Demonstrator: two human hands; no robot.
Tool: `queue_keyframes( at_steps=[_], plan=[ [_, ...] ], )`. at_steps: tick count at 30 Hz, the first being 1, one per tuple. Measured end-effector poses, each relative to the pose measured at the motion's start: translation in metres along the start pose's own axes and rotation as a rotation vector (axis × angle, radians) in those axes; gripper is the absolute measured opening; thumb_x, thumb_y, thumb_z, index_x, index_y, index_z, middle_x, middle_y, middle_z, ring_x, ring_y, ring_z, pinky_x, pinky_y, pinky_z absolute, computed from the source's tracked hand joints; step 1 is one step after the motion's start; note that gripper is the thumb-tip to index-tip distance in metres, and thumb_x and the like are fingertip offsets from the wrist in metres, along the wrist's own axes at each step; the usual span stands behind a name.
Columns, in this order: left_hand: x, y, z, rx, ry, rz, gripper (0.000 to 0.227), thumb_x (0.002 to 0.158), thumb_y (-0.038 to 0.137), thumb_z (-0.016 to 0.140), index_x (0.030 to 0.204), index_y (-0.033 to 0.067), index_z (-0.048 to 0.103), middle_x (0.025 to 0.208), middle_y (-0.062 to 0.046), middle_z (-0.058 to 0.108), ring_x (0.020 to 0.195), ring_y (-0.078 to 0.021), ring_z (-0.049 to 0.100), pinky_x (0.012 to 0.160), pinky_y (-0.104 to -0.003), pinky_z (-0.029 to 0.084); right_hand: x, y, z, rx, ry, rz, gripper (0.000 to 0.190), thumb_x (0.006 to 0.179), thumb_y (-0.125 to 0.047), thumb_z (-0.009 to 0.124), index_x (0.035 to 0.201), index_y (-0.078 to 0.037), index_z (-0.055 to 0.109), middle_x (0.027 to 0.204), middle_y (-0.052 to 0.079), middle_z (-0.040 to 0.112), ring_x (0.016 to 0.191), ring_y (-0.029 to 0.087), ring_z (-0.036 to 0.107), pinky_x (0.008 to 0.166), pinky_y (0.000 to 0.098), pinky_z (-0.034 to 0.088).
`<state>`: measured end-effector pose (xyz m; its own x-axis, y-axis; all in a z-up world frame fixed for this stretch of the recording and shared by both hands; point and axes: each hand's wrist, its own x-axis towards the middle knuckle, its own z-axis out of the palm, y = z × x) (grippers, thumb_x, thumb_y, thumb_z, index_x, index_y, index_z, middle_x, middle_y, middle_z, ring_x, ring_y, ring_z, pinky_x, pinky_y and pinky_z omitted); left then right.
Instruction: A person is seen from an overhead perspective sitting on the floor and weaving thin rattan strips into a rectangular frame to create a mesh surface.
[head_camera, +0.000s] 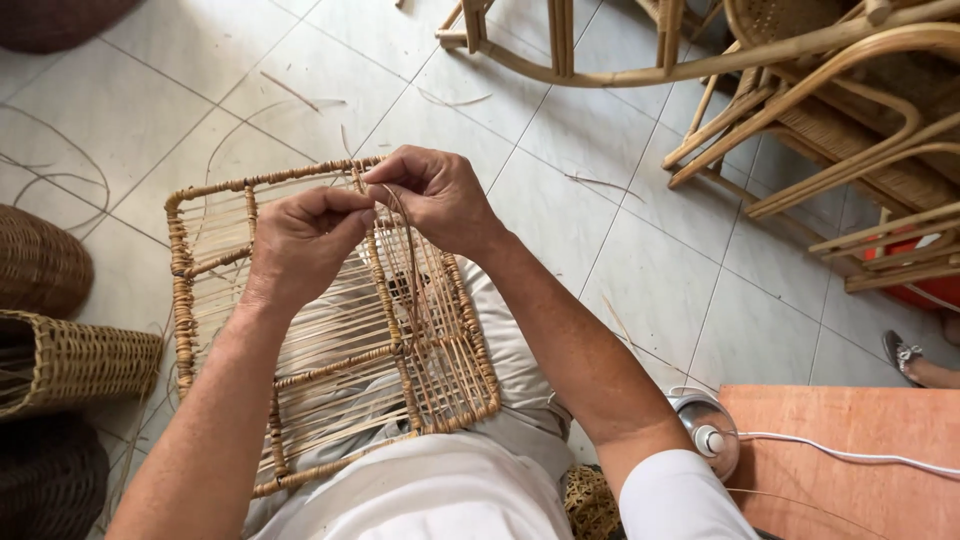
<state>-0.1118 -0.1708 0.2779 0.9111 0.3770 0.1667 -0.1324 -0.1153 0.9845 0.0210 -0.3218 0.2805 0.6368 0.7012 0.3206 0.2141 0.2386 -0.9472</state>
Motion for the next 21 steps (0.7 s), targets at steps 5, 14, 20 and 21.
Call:
queue_keyframes(
  at_steps=[5,14,20,21],
  plan=[
    [-0.005,0.002,0.004,0.044,0.009,-0.045,0.015,0.091,0.003,0.077,0.105,0.0077,0.079,0.07,0.0,0.069,0.064,0.0006,0.06,0.058,-0.017,0.049,-0.009,-0.02,-0.002,-0.275,0.022,-0.065,0.005,0.092,-0.011,0.081,0.097,-0.011,0.08,0.075,0.002,0.074,0.071,0.003,0.066,0.062,0.0194,0.054],
    [0.001,-0.056,0.004,-0.047,0.024,-0.078,0.019,0.085,-0.001,0.081,0.103,0.0048,0.08,0.076,-0.005,0.073,0.071,-0.0047,0.067,0.065,-0.021,0.056,-0.009,0.008,-0.006,-0.492,-0.013,-0.047,0.003,0.093,-0.019,0.077,0.09,-0.017,0.079,0.074,0.003,0.075,0.075,0.017,0.071,0.071,0.0294,0.056],
    [0.002,-0.054,0.008,-0.037,0.02,-0.036,0.017,0.09,0.002,0.082,0.106,0.0066,0.081,0.078,-0.006,0.074,0.074,-0.0062,0.068,0.067,-0.023,0.057,-0.006,0.035,-0.014,-0.431,-0.003,0.061,0.006,0.093,-0.023,0.077,0.092,-0.017,0.078,0.066,0.001,0.069,0.065,0.009,0.064,0.064,0.0263,0.052],
    [0.001,-0.051,0.008,-0.01,-0.012,-0.021,0.019,0.09,0.002,0.082,0.108,0.0068,0.081,0.081,-0.004,0.074,0.075,-0.0043,0.067,0.069,-0.022,0.057,-0.004,0.039,-0.016,-0.384,0.0,0.087,0.006,0.093,-0.022,0.077,0.092,-0.017,0.078,0.065,-0.001,0.068,0.065,0.007,0.062,0.063,0.0248,0.052]
  ],
)
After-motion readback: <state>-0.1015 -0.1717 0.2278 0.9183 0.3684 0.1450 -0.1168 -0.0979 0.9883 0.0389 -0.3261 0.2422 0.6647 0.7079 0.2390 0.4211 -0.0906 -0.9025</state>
